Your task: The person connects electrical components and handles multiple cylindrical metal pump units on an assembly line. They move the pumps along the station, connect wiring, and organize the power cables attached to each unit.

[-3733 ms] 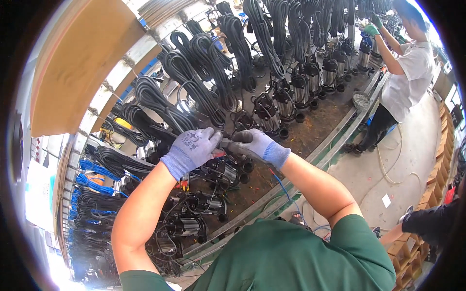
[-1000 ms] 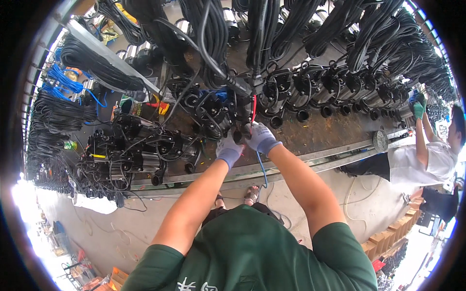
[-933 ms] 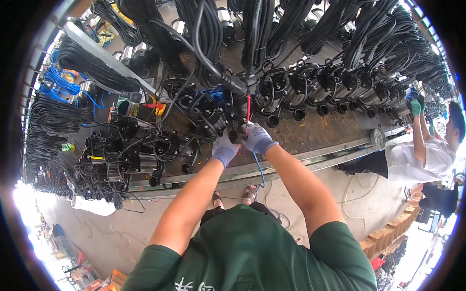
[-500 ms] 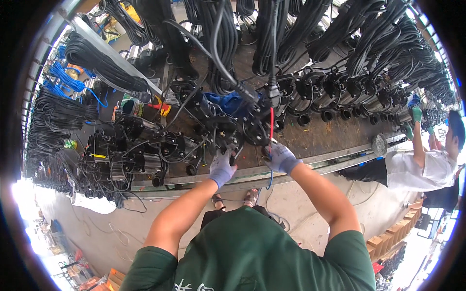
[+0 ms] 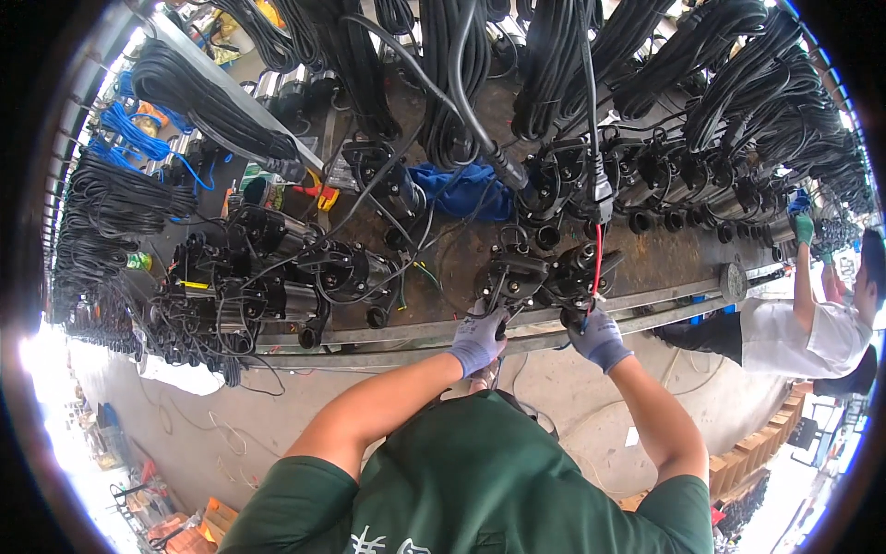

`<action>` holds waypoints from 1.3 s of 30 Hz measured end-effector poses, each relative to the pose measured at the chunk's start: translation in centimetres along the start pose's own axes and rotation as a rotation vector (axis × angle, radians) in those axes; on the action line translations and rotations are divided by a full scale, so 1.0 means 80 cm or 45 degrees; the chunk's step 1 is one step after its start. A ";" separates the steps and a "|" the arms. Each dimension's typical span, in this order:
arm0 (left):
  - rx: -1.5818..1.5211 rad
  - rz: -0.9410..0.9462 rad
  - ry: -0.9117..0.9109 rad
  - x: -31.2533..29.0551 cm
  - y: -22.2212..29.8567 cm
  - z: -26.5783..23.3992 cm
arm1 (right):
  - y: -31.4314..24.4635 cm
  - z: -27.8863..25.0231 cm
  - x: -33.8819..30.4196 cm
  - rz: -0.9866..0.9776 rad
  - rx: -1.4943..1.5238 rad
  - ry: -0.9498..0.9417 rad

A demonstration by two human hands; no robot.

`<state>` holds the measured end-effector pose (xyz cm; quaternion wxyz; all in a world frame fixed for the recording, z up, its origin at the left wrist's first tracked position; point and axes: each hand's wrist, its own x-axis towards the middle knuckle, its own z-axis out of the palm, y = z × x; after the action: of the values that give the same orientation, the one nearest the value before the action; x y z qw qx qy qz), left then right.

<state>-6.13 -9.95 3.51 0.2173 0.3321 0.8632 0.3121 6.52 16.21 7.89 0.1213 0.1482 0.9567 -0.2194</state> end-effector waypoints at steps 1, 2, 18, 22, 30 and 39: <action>-0.032 -0.009 -0.016 0.004 0.003 0.004 | 0.009 0.002 -0.004 0.060 -0.076 0.039; -0.036 -0.005 -0.021 0.007 0.006 0.008 | 0.015 0.001 -0.006 -0.011 -0.024 0.140; 0.604 0.394 0.694 -0.015 -0.014 -0.182 | -0.057 -0.076 -0.056 0.248 1.205 0.429; 0.468 -0.130 0.674 0.022 -0.067 -0.177 | -0.064 -0.082 -0.061 0.305 1.327 0.251; 0.265 -0.220 -0.455 -0.046 -0.025 -0.182 | -0.074 -0.086 -0.088 0.321 1.200 0.153; 0.381 0.082 -0.226 -0.173 -0.063 -0.205 | -0.068 -0.094 -0.102 0.231 1.060 0.171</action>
<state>-8.42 -29.20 14.04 0.2308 0.4144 0.8663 0.1564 10.97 13.07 18.93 0.0073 0.2819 0.7755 -0.5649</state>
